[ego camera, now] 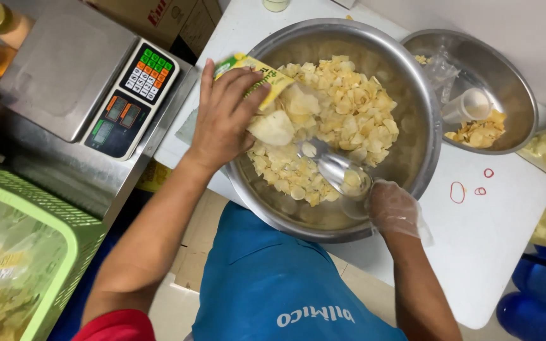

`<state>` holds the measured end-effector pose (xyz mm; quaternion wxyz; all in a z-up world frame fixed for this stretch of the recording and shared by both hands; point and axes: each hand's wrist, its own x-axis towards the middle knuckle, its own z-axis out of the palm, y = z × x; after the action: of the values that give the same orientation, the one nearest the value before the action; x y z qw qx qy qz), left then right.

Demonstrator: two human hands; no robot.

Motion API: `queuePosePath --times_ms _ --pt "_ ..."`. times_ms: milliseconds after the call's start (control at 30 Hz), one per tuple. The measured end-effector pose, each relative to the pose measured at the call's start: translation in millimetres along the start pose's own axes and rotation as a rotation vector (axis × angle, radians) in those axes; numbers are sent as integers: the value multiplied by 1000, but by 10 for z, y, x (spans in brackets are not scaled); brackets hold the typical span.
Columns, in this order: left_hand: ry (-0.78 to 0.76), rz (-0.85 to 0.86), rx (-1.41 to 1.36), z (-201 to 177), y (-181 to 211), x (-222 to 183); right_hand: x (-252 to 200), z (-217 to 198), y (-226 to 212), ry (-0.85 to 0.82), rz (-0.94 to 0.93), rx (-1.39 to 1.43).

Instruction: Packaging potato chips from a large bowl into small plastic containers and organizing them in a basket.

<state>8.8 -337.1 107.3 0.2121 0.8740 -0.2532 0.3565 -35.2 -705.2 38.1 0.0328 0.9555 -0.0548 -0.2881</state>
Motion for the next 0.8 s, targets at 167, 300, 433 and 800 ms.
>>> queuePosePath --times_ms 167,300,433,800 --pt "116 -426 -392 145 139 -353 290 269 371 76 -5 -194" --pt "85 -529 -475 139 191 -547 178 4 334 99 46 -174" --pt "-26 -410 -224 76 228 -670 140 -228 329 111 88 -135" --pt "-83 -173 89 -387 -27 -896 -621 -546 -480 120 -409 270"
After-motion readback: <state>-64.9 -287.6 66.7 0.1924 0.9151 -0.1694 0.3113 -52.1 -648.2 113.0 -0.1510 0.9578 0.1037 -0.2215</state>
